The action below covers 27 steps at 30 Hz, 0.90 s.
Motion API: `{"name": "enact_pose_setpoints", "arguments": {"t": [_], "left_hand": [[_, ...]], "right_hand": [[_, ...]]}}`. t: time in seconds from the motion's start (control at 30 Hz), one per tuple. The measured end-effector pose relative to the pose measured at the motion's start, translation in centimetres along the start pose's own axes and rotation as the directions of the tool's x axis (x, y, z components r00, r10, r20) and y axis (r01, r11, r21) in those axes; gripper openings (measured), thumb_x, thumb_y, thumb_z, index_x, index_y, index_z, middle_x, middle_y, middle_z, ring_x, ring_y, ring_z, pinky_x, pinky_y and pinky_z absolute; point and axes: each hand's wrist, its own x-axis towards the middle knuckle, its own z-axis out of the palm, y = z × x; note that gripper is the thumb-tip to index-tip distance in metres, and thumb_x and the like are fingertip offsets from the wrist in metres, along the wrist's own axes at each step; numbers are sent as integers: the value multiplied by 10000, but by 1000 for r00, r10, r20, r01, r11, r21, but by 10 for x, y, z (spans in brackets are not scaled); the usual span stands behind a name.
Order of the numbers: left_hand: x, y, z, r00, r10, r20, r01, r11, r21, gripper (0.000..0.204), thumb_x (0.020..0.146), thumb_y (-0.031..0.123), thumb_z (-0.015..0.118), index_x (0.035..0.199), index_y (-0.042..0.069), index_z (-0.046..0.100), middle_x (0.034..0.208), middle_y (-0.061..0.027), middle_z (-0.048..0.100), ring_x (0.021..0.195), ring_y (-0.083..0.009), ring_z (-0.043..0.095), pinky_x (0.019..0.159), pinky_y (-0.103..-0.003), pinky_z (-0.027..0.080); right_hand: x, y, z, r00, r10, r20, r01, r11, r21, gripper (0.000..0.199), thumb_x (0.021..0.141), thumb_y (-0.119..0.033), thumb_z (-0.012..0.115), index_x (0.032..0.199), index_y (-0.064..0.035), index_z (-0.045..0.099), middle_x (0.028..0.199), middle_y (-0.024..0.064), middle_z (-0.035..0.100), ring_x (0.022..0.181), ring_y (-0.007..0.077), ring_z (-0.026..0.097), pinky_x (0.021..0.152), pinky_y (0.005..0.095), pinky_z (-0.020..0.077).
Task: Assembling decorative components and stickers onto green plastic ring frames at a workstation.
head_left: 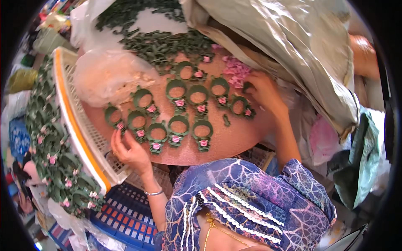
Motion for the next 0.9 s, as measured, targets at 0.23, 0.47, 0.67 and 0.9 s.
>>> {"name": "enact_pose_setpoints", "arguments": {"t": [0.23,0.47,0.67,0.9], "left_hand": [[0,3,8,1000,-4,-19,2,995,-95,233,871,79,688,1088,4,652,1103,-165,638,1014,-334,617,884,-425,482],[-2,0,5,998,-13,-55,9,998,-67,244,848,84,707,1076,13,657,1102,-151,642,1019,-335,613,888,-430,479],[2,2,11,995,74,-70,-78,995,-56,265,837,69,704,1093,21,654,1128,-142,615,1033,-344,579,894,-441,463],[-1,1,5,996,20,-82,-24,999,-48,237,858,69,691,1085,11,652,1141,-146,611,1051,-339,585,903,-419,475]], "right_hand": [[8,7,3,982,157,-105,-149,986,79,182,746,-49,673,926,-18,662,914,170,631,881,393,603,766,431,476],[61,-68,2,997,15,-71,9,943,333,164,850,23,635,1007,8,682,947,151,673,756,268,668,685,345,519],[151,-146,54,842,-535,67,484,805,344,390,733,128,523,1089,27,644,1009,218,663,996,388,633,856,396,511],[265,-175,108,845,-531,-64,532,821,209,166,751,49,470,883,48,571,897,280,601,913,485,573,758,475,465]]}}
